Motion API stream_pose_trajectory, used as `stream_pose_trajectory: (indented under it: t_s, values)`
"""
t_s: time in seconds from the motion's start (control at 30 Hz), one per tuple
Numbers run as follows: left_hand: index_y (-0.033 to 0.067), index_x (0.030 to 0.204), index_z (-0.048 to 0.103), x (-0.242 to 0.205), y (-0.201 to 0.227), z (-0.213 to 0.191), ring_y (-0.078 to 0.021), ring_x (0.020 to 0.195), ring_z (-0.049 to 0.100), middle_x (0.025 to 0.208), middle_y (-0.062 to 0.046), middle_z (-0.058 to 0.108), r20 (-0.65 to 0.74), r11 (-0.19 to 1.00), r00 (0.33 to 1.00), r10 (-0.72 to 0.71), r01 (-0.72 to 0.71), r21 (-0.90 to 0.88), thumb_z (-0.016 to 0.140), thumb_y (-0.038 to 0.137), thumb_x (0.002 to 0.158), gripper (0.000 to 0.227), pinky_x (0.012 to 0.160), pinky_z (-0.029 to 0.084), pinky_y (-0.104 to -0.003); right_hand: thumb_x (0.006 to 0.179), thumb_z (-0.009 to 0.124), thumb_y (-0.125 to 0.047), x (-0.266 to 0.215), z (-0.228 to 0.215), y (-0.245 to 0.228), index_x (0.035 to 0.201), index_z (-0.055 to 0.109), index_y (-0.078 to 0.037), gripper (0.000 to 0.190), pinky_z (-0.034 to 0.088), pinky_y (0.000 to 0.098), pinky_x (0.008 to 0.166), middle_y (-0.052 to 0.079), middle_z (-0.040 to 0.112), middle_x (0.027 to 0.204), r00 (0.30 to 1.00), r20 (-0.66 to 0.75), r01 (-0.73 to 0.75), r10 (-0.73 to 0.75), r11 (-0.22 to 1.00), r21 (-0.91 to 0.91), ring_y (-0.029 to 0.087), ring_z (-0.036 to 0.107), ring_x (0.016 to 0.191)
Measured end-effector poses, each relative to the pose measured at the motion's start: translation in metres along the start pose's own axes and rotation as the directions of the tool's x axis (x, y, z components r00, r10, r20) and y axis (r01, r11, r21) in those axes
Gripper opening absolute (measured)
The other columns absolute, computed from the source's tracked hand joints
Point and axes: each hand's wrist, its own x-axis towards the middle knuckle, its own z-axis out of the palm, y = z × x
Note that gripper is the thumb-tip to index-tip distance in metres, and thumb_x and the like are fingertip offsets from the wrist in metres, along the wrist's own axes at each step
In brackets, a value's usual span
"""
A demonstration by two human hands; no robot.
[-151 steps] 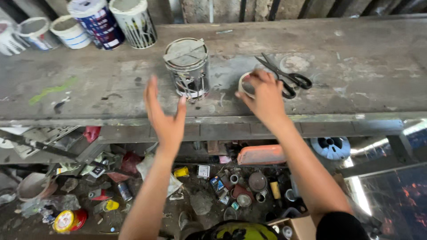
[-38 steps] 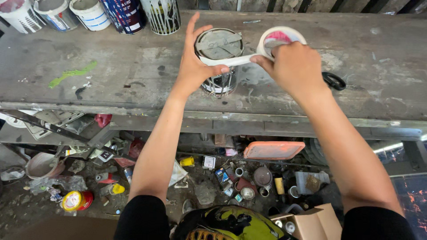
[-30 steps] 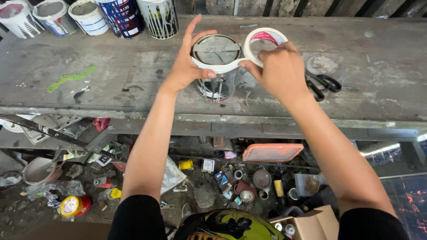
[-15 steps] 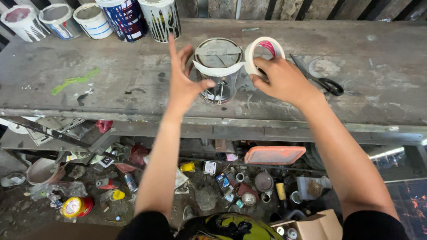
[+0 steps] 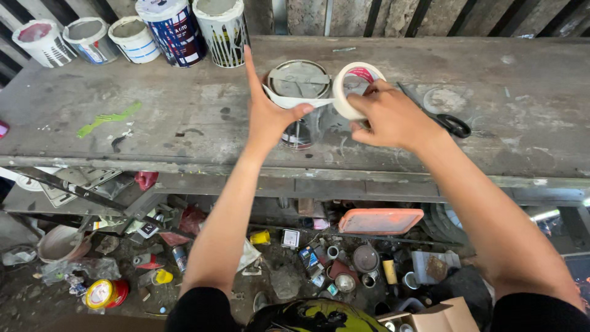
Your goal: The person applies white tape to the top edges of paint cans using scissors and then places them back into a box.
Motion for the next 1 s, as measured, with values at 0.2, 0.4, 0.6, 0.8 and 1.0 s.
stream_pose_trajectory:
  t_s: [0.2,0.4,0.6,0.8,1.0]
  values:
    - [0.0226,0.171,0.001,0.007,-0.020,-0.020,-0.0314,0.139,0.063,0.147,-0.020,0.062,0.110,0.998,0.994,0.015,-0.009,-0.060,0.101,0.013,0.069,0.143,0.123,0.050,-0.044,0.099,0.066,-0.055,0.005,-0.004,0.019,0.105,0.079,-0.009,0.048,0.056,0.0495,0.070,0.016,0.071,0.076,0.958,0.026,-0.261,0.285,0.908,-0.327,0.038,0.069,0.075]
    - [0.0224,0.171,0.003,0.026,-0.034,-0.032,-0.0280,0.145,0.055,0.152,-0.018,0.057,0.378,0.940,0.922,-0.081,0.197,-0.279,0.102,0.037,0.062,0.147,0.126,0.041,-0.040,0.096,0.070,-0.061,0.018,0.008,0.015,0.093,0.081,-0.010,0.052,0.056,0.0495,0.074,0.018,0.069,0.069,0.968,-0.083,-0.250,0.236,0.933,-0.261,0.042,0.067,0.076]
    - [0.0201,0.170,0.016,0.034,-0.042,-0.051,-0.0271,0.154,0.041,0.163,-0.013,0.042,0.461,0.910,0.870,-0.172,0.320,-0.265,0.102,0.040,0.058,0.142,0.131,0.030,-0.039,0.092,0.077,-0.055,0.023,0.006,0.009,0.093,0.081,-0.010,0.045,0.051,0.0452,0.085,0.014,0.071,0.075,0.975,-0.103,-0.212,0.198,0.966,-0.147,0.037,0.064,0.073]
    - [0.0166,0.172,0.022,0.033,-0.050,-0.054,-0.0268,0.163,0.030,0.176,-0.011,0.028,0.441,0.931,0.882,-0.167,0.288,-0.223,0.099,0.051,0.058,0.142,0.134,0.024,-0.041,0.092,0.078,-0.052,0.025,0.008,0.004,0.103,0.083,-0.013,0.041,0.046,0.0423,0.093,0.011,0.073,0.076,0.975,-0.105,-0.213,0.197,0.962,-0.169,0.030,0.065,0.070]
    - [0.0116,0.169,0.009,-0.011,-0.017,-0.023,-0.0360,0.158,0.039,0.171,-0.023,0.032,0.006,0.974,0.999,-0.045,0.045,-0.221,0.097,0.055,0.062,0.145,0.132,0.036,-0.047,0.091,0.070,-0.033,0.011,0.010,0.010,0.116,0.073,-0.006,0.037,0.044,0.0474,0.089,0.018,0.074,0.089,0.996,-0.057,-0.059,0.069,0.985,0.160,0.042,0.063,0.082]
